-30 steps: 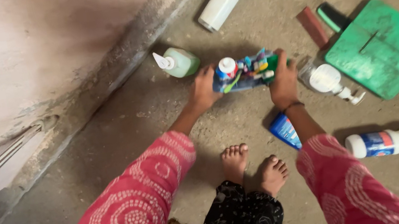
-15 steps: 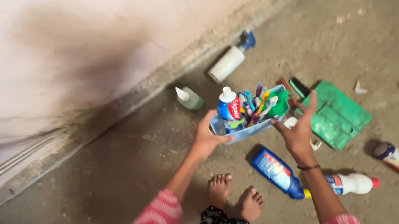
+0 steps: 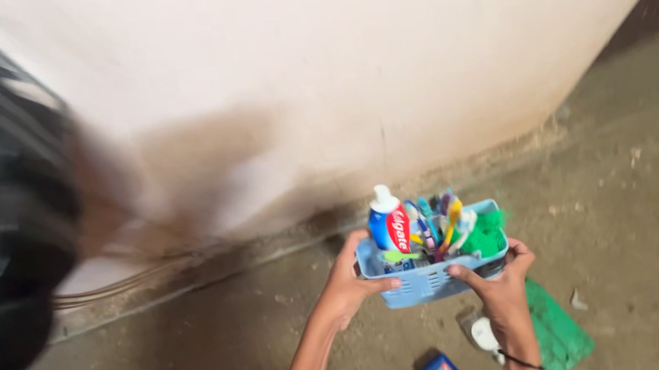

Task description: The person organizes various bathroom items on the floor, including toothbrushes, toothpaste, and cleaning supplies. They place a newspaper on a wall ledge and arrange a basket of toiletries and other items on top of it.

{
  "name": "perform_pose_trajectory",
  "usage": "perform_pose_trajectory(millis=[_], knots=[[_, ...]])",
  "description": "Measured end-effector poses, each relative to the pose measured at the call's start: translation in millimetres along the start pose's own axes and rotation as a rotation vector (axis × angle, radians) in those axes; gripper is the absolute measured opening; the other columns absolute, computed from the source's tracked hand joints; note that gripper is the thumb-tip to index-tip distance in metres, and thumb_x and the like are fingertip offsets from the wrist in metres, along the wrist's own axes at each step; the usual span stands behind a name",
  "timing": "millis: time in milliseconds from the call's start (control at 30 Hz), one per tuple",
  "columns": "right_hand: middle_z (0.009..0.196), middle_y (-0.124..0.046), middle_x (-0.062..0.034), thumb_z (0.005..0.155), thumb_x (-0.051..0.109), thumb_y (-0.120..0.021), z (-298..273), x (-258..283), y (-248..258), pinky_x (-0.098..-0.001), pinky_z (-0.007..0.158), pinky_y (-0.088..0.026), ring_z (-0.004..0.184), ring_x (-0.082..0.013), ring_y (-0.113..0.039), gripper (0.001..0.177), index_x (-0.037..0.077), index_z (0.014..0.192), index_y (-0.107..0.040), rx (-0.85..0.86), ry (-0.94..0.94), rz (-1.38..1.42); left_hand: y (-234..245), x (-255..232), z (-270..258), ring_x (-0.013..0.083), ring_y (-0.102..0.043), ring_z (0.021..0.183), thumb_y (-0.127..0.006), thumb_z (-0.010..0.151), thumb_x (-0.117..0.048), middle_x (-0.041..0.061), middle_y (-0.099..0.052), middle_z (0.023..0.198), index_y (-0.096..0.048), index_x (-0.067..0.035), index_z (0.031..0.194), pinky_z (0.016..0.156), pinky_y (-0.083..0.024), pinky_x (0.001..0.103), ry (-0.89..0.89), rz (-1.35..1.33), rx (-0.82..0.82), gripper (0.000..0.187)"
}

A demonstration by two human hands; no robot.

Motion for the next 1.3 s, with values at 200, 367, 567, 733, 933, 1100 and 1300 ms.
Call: perform_pose_trajectory(millis=[200, 367, 567, 733, 933, 1100, 1300], knots=[[0.142, -0.047, -0.0101, 0.060, 0.009, -0.092, -8.2, 163.3, -57.1, -0.0350, 0.102, -0.049, 0.128, -0.0211, -0.052, 0.114, 0.007, 0.153, -0.026, 0.084, 0.189, 0.100, 17.0, -112.7, -26.9, 0.0159, -0.059, 0.124, -0.090, 0.065, 0.000, 0.001, -0.058, 0.139, -0.033, -0.013, 0.149, 0.101, -0.053, 0.034, -0.245, -0.079, -0.156, 0.102], [0.139, -0.051, -0.0125, 0.064, 0.010, -0.091, -16.3, 245.4, -94.9, -0.0351, 0.101, -0.049, 0.124, -0.0215, -0.056, 0.107, 0.004, 0.152, -0.030, 0.035, 0.220, 0.038, 26.1, -193.9, -40.8, 0.0151, -0.066, 0.115, -0.085, 0.078, -0.006, 0.009, -0.067, 0.131, -0.035, -0.006, 0.155, 0.097, -0.055, 0.031, -0.378, -0.083, -0.291, 0.092], [0.129, -0.060, -0.0118, 0.068, 0.014, -0.090, 9.8, 351.2, -152.2, -0.0350, 0.097, -0.051, 0.118, -0.0209, -0.060, 0.097, 0.003, 0.148, -0.036, 0.113, 0.288, 0.036, 38.6, -328.2, -70.9, 0.0136, -0.071, 0.100, -0.086, 0.075, -0.009, 0.009, -0.077, 0.114, -0.056, -0.002, 0.141, 0.087, -0.058, 0.030, -0.495, -0.038, -0.568, 0.073], [0.127, -0.062, -0.0118, 0.073, 0.014, -0.088, 25.4, 454.4, -190.1, -0.0337, 0.098, -0.050, 0.116, -0.0199, -0.061, 0.089, 0.002, 0.147, -0.038, 0.180, 0.377, 0.114, 42.0, -440.2, -95.1, 0.0165, -0.075, 0.091, -0.086, 0.075, -0.022, 0.013, -0.080, 0.105, -0.053, 0.001, 0.142, 0.082, -0.060, 0.032, -0.611, 0.085, -0.702, 0.078], [0.122, -0.065, -0.0105, 0.077, 0.014, -0.084, 36.3, 562.8, -203.9, -0.0337, 0.095, -0.052, 0.110, -0.0181, -0.065, 0.080, 0.003, 0.142, -0.039, 0.170, 0.446, 0.145, 32.6, -557.6, -111.1, 0.0247, -0.076, 0.089, -0.091, 0.073, -0.035, 0.018, -0.077, 0.099, -0.061, 0.006, 0.131, 0.081, -0.058, 0.038, -0.904, 0.281, -0.776, 0.078], [0.125, -0.063, -0.0145, 0.085, 0.015, -0.080, 52.4, 645.2, -211.0, -0.0332, 0.094, -0.055, 0.112, -0.0199, -0.065, 0.070, 0.000, 0.139, -0.037, 0.196, 0.517, 0.198, 22.1, -644.6, -118.6, 0.0279, -0.075, 0.084, -0.091, 0.069, -0.045, 0.017, -0.077, 0.092, -0.072, 0.003, 0.117, 0.076, -0.056, 0.038, -1.031, 0.376, -0.849, 0.070], [0.131, -0.058, -0.0150, 0.093, 0.013, -0.079, 76.8, 751.1, -220.8, -0.0310, 0.102, -0.054, 0.119, -0.0187, -0.063, 0.069, -0.001, 0.142, -0.032, 0.214, 0.822, 0.295, 6.1, -742.1, -92.2, 0.0237, -0.077, 0.084, -0.092, 0.072, -0.045, 0.013, -0.078, 0.090, -0.070, 0.001, 0.113, 0.079, -0.058, 0.035, -1.174, 0.330, -0.701, 0.065]])
Point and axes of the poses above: each hand's wrist, its own z-axis towards the middle knuckle, its own y-axis out of the back of the hand, x = y × z, the point moved 9 cm from there along z, towards the middle knuckle
